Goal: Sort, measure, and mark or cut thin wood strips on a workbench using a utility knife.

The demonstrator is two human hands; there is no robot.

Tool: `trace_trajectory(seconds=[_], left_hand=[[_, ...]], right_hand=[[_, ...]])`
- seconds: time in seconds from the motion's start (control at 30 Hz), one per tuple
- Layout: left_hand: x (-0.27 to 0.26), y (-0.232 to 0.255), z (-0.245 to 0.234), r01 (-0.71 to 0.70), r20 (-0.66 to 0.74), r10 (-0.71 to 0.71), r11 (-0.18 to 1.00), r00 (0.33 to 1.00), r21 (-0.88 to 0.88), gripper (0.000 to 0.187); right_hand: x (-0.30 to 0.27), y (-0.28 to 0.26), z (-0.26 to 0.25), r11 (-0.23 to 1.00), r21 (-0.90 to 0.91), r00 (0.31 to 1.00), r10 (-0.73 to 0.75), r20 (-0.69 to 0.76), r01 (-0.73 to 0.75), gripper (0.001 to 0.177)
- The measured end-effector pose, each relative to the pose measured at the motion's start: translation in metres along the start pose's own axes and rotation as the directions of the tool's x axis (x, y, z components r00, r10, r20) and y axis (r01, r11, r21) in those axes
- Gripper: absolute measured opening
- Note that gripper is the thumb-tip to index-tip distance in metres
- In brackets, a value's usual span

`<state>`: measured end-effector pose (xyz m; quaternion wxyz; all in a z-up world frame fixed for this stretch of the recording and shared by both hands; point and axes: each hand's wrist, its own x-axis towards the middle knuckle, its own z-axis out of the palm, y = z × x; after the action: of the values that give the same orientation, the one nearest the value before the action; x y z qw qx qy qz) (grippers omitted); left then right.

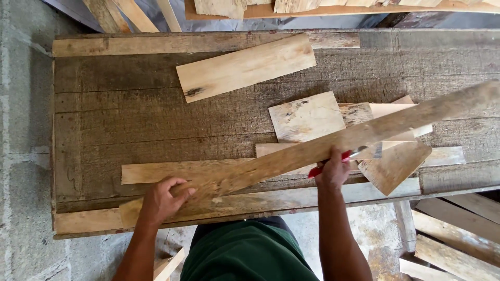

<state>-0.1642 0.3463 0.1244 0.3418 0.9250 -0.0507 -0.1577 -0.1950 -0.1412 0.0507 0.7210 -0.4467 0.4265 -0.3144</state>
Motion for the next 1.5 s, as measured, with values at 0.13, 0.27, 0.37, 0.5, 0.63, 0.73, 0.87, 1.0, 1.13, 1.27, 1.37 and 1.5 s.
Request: trace_trajectory(seconds=[0.13, 0.27, 0.37, 0.5, 0.63, 0.73, 0.87, 1.0, 1.13, 1.27, 1.37, 1.5], left_hand=[[-0.014, 0.038, 0.013, 0.027, 0.178, -0.054, 0.988, 0.983, 0.151, 0.072], [-0.013, 0.101, 0.022, -0.185, 0.157, 0.171, 0.98, 0.973, 0.079, 0.086], [-0.014, 0.11, 0.034, -0.17, 0.172, 0.168, 0.985, 0.971, -0.004, 0.099], [-0.027, 0.094, 0.038, -0.129, 0.087, 0.143, 0.98, 0.986, -0.155, 0.062], [-0.059, 0.072, 0.026, -0.263, -0.098, 0.265, 0.964, 0.959, 0.033, 0.037], [-0.085, 0.054, 0.021, -0.23, -0.103, 0.263, 0.94, 0.959, 0.252, 0.031], [-0.108, 0.032, 0.022, -0.374, -0.241, 0.459, 0.868, 0.855, 0.328, 0.031], [-0.121, 0.018, 0.023, -0.32, -0.271, 0.4, 0.9, 0.876, 0.296, 0.032], [-0.133, 0.004, 0.027, -0.288, -0.304, 0.353, 0.928, 0.885, 0.237, 0.03], [-0.147, -0.011, 0.033, -0.182, -0.31, 0.234, 0.965, 0.921, 0.187, 0.031], [-0.153, -0.019, 0.037, -0.163, -0.35, 0.208, 0.975, 0.913, 0.153, 0.031], [-0.16, -0.026, 0.041, -0.119, -0.381, 0.154, 0.986, 0.912, 0.114, 0.028]], right_hand=[[-0.055, 0.013, 0.027, 0.985, -0.092, 0.986, 0.15, 0.068, -0.144, 0.017], [-0.103, 0.036, 0.055, 0.972, -0.112, 0.965, 0.223, 0.14, -0.208, 0.014], [-0.127, 0.061, 0.055, 0.937, -0.146, 0.908, 0.345, 0.238, -0.317, 0.016], [-0.131, 0.071, 0.054, 0.897, -0.297, 0.842, 0.42, 0.339, -0.328, 0.028], [-0.117, 0.038, 0.078, 0.876, -0.431, 0.867, 0.376, 0.328, -0.216, 0.065], [-0.098, 0.034, 0.09, 0.89, -0.401, 0.879, 0.356, 0.316, -0.217, 0.066], [-0.075, 0.06, 0.084, 0.895, -0.359, 0.876, 0.378, 0.298, -0.264, 0.05], [-0.073, 0.08, 0.087, 0.913, -0.311, 0.855, 0.372, 0.362, -0.265, 0.034], [-0.089, 0.079, 0.092, 0.922, -0.292, 0.822, 0.364, 0.438, -0.254, 0.028], [-0.101, 0.088, 0.102, 0.927, -0.294, 0.802, 0.354, 0.482, -0.233, 0.028], [-0.11, 0.093, 0.109, 0.931, -0.306, 0.785, 0.337, 0.52, -0.197, 0.028], [-0.126, 0.091, 0.123, 0.926, -0.33, 0.776, 0.344, 0.529, -0.186, 0.033]])
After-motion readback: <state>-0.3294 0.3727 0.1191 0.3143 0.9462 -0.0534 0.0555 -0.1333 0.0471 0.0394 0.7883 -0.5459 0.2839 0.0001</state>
